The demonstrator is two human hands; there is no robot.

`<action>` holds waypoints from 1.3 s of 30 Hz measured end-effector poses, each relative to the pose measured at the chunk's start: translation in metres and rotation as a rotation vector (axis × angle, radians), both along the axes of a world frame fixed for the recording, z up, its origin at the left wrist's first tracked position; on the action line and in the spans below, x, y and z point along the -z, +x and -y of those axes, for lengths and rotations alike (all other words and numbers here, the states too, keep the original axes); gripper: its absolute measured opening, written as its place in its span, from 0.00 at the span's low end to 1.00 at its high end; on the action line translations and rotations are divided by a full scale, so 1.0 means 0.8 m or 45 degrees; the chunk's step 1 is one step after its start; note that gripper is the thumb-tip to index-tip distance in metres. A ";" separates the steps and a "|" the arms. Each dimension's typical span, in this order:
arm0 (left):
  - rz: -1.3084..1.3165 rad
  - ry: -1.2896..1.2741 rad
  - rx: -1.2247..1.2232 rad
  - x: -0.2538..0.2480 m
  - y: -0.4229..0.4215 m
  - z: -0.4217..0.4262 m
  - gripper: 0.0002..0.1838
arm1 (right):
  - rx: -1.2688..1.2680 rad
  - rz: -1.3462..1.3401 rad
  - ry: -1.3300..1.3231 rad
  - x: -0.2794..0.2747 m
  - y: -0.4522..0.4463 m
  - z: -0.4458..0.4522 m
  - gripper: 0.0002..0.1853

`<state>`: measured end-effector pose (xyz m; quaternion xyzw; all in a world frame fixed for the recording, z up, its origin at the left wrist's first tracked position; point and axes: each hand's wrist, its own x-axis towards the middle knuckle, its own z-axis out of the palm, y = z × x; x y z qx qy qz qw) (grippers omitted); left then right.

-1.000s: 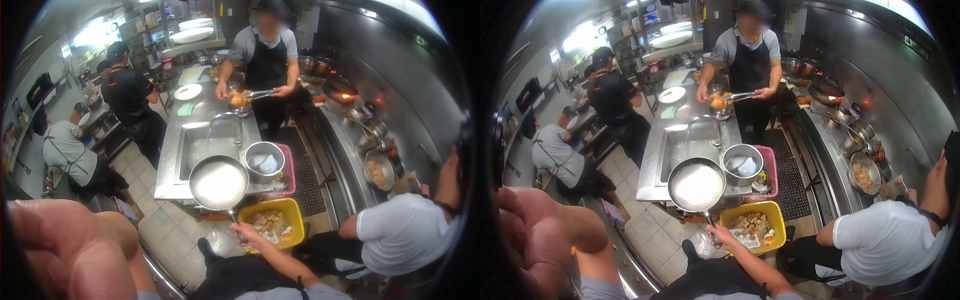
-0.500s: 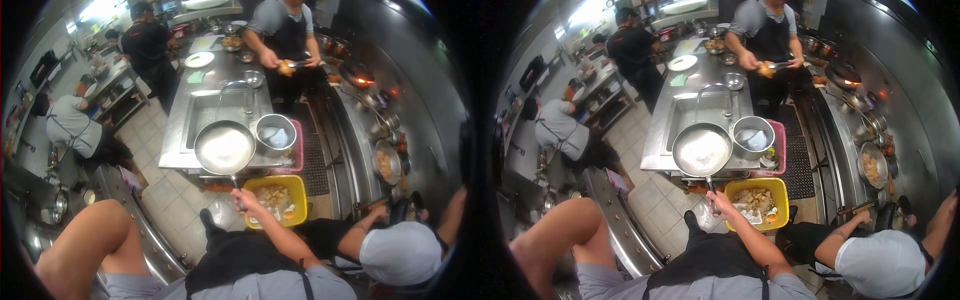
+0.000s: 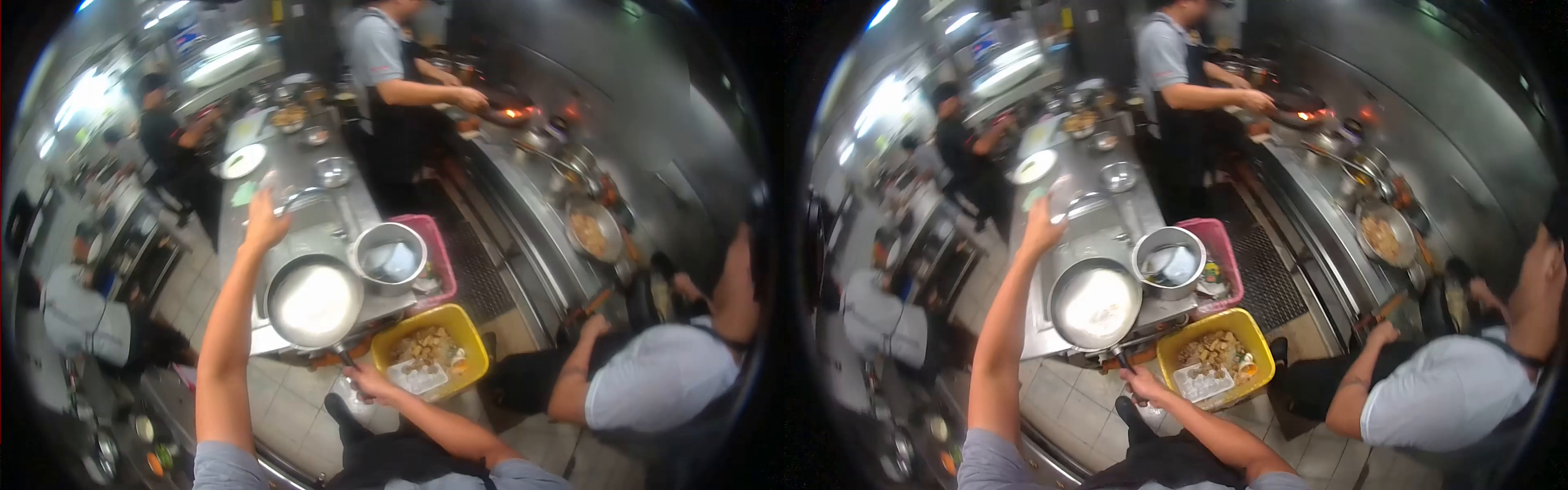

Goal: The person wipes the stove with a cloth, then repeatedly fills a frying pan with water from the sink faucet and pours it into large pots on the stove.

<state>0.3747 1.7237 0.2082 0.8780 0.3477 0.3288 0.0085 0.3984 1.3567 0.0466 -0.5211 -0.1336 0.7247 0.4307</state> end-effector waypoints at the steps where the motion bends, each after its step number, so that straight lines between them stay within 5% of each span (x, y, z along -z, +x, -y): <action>1: -0.068 0.012 -0.031 0.046 0.004 -0.051 0.37 | 0.032 -0.006 0.007 0.002 -0.002 0.000 0.12; 3: -0.231 -0.340 -0.096 0.049 0.016 -0.076 0.43 | 0.036 0.008 0.012 0.004 -0.005 0.001 0.12; 5: -0.077 -0.388 0.084 0.133 0.009 -0.159 0.43 | 0.138 0.012 0.025 0.014 -0.013 -0.001 0.13; 7: -0.118 -0.679 0.021 0.100 0.023 -0.114 0.30 | 0.146 0.037 -0.017 -0.004 -0.006 0.003 0.13; 12: -0.100 -0.413 -0.004 0.078 0.028 -0.029 0.18 | 0.019 -0.008 0.039 -0.006 -0.002 0.002 0.18; 25: 0.194 -0.863 0.187 0.068 -0.013 0.120 0.30 | -0.058 -0.016 -0.021 -0.023 0.012 -0.007 0.14; 28: 0.462 -0.874 0.175 0.121 -0.091 0.157 0.26 | -0.009 -0.003 0.027 -0.021 0.012 -0.006 0.15; 32: 0.462 -0.865 -0.243 0.149 -0.201 0.262 0.22 | -0.042 0.011 0.006 -0.016 0.013 -0.009 0.15; 33: 0.741 -0.973 -0.205 0.213 -0.255 0.264 0.22 | -0.063 0.002 0.018 -0.014 0.011 -0.008 0.15; 39: 0.812 -1.460 -0.819 0.373 -0.450 0.435 0.16 | -0.047 -0.063 0.016 -0.012 0.012 -0.016 0.14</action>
